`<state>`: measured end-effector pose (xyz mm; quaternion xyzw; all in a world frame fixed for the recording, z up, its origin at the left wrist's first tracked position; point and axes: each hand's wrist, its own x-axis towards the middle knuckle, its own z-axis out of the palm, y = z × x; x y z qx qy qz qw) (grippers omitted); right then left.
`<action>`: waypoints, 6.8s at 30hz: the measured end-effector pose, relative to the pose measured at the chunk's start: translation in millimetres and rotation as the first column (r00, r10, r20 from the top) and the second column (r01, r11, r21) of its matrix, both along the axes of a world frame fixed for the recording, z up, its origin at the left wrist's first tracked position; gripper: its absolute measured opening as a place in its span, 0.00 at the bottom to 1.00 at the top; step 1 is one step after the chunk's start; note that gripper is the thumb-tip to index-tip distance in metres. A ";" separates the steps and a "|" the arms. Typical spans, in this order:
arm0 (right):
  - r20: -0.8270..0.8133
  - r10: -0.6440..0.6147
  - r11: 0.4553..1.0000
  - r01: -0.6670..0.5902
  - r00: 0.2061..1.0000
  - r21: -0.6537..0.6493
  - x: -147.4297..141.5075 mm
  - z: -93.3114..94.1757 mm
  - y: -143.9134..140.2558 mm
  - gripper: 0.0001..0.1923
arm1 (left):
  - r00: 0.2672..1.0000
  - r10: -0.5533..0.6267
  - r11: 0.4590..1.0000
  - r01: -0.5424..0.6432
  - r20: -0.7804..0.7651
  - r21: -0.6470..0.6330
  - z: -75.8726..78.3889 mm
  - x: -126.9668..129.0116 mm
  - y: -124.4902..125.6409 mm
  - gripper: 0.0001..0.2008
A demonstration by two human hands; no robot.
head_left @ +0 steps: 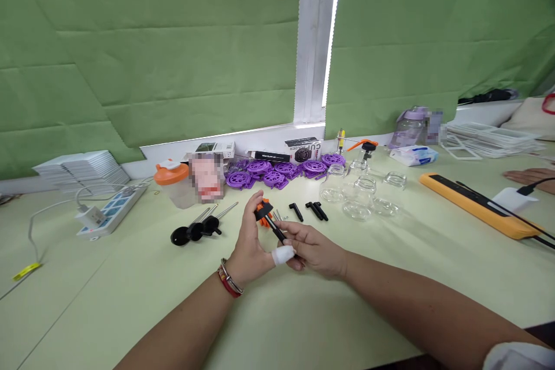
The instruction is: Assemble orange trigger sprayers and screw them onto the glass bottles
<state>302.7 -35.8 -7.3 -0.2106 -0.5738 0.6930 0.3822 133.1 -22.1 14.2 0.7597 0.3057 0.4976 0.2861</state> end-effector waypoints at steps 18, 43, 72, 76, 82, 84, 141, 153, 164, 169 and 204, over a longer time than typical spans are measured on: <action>0.036 -0.043 0.999 0.044 0.998 -0.025 -5.0 10.0 -7.9 0.17 | 0.946 0.122 0.986 -0.081 -0.301 0.144 -5.9 3.5 -1.9 0.67; 0.002 0.003 0.999 -0.003 1.000 -0.050 -3.4 7.2 -4.8 0.14 | 0.884 0.327 0.903 -0.187 -0.335 0.388 2.1 5.8 -5.6 0.55; -0.125 0.024 0.982 -0.047 0.992 -0.184 -2.6 0.3 -0.2 0.21 | 0.840 0.391 0.888 -0.237 -0.376 0.394 0.6 6.2 -6.3 0.47; -0.143 0.028 0.976 -0.058 0.989 -0.212 -1.6 1.2 -0.7 0.21 | 0.835 0.409 0.878 -0.250 -0.368 0.408 1.0 6.9 -7.7 0.47; -0.167 0.021 0.967 -0.062 0.986 -0.247 -2.7 0.0 -0.1 0.24 | 0.838 0.417 0.869 -0.255 -0.351 0.423 2.8 9.5 -9.3 0.45; -0.169 0.013 0.965 -0.057 0.985 -0.257 -3.1 0.4 -0.4 0.25 | 0.841 0.416 0.866 -0.250 -0.346 0.433 3.3 10.0 -9.3 0.44; 0.525 -0.800 0.527 -0.077 0.292 0.846 19.9 -6.3 48.8 0.08 | 0.947 -0.313 0.323 0.180 0.075 -0.929 29.6 -25.0 13.7 0.19; 0.324 -0.366 0.931 0.345 0.873 0.122 6.0 17.9 33.2 0.09 | 0.925 -0.359 0.298 0.240 0.125 -0.924 27.1 -25.2 18.2 0.20; 0.247 -0.194 0.970 0.148 0.949 0.196 -4.4 33.3 33.1 0.09 | 0.907 -0.401 0.289 0.259 0.129 -0.922 20.9 -25.3 24.6 0.26; 0.343 -0.260 0.932 0.140 0.903 0.335 -4.1 27.0 31.4 0.05 | 0.921 -0.374 0.297 0.232 0.111 -0.926 22.0 -23.6 23.4 0.26; 0.344 -0.297 0.840 0.073 0.891 0.537 -6.0 21.0 29.0 0.05 | 0.911 -0.399 0.274 0.228 0.105 -0.934 20.8 -23.6 24.6 0.22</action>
